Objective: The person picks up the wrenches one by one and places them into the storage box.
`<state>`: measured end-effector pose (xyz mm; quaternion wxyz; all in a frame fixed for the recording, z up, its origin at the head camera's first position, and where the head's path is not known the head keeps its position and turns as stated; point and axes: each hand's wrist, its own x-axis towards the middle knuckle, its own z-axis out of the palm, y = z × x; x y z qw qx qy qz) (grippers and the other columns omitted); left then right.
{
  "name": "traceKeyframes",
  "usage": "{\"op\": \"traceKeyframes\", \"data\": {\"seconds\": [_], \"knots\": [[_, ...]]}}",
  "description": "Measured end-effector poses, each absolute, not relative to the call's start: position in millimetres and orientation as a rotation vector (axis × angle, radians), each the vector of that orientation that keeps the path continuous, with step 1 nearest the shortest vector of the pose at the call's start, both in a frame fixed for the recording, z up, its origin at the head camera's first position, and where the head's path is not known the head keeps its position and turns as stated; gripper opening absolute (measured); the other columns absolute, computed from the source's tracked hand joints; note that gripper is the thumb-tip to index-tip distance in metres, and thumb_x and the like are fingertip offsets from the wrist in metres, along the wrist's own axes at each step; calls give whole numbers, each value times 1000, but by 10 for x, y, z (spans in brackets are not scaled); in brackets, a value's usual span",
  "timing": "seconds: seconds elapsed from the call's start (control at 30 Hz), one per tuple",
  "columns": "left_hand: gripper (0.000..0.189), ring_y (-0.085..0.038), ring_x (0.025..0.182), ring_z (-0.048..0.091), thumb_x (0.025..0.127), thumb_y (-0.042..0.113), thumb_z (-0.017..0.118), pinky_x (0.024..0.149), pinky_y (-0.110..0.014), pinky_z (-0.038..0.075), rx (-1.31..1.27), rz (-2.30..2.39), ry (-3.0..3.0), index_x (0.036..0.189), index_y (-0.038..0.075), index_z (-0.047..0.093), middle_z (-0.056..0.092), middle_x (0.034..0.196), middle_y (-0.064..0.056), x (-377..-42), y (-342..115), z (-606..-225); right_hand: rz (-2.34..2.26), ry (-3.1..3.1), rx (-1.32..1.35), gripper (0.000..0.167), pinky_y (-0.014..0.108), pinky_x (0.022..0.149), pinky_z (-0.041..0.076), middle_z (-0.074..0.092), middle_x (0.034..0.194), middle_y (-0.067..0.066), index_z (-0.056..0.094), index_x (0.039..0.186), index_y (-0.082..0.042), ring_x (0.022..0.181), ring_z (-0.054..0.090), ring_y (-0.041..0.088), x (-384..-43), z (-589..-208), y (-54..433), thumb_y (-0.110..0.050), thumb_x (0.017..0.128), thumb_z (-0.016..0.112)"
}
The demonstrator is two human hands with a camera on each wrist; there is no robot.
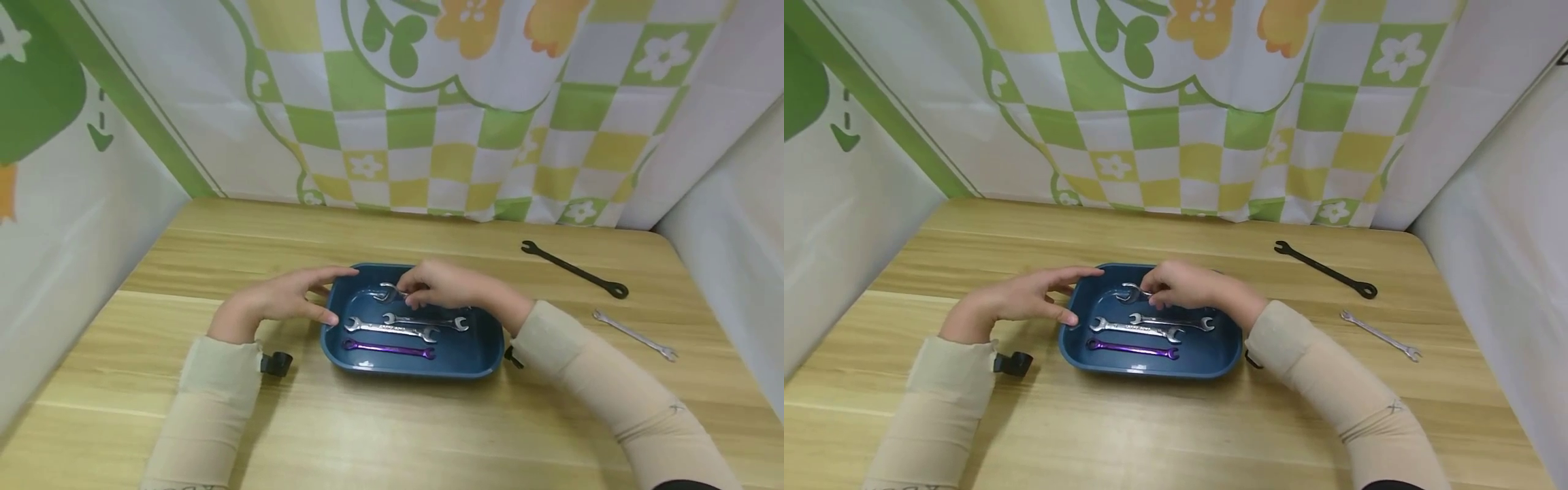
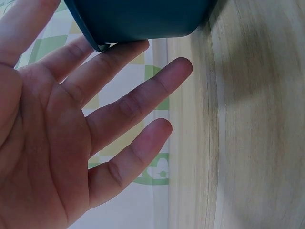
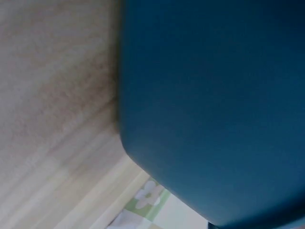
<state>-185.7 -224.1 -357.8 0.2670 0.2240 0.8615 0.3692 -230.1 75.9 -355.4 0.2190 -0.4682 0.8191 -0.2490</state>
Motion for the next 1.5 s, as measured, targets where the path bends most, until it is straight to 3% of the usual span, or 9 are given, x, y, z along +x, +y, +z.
{"op": "traceKeyframes", "data": {"seconds": [0.17, 0.67, 1.03, 1.5], "knots": [[81, -44, 139, 41, 88, 24, 77, 111, -64, 34, 582, 999, 2319, 156, 25, 32, 35, 159, -13, -1849, -2235, -3588, -657, 2260, -1217, 26, 20, 71, 51, 71, 88, 3, 68, 121, -1, 76, 60, 6, -2277, -3650, 740, -3, 95, 63], [82, -43, 143, 37, 87, 26, 77, 111, -63, 33, 591, 999, 2321, 156, 26, 31, 31, 162, -10, -1846, -2250, -3588, -563, 2334, -1254, 24, 25, 82, 55, 74, 102, 5, 70, 119, -4, 90, 66, 10, -2255, -3767, 707, -6, 96, 63], [82, -43, 142, 38, 87, 25, 77, 111, -63, 34, 600, 1000, 2323, 156, 25, 31, 31, 161, -10, -1855, -2237, -3587, -470, 2399, -1307, 28, 24, 77, 50, 69, 104, 3, 68, 123, -6, 83, 56, 9, -2187, -3781, 723, -7, 95, 65], [82, -45, 139, 41, 88, 26, 77, 111, -63, 35, 625, 1001, 2330, 156, 22, 32, 31, 162, -12, -1855, -2247, -3595, -353, 2457, -1317, 37, 27, 81, 52, 61, 103, 3, 66, 129, -6, 87, 56, 12, -2085, -3753, 760, -14, 93, 70]]}}
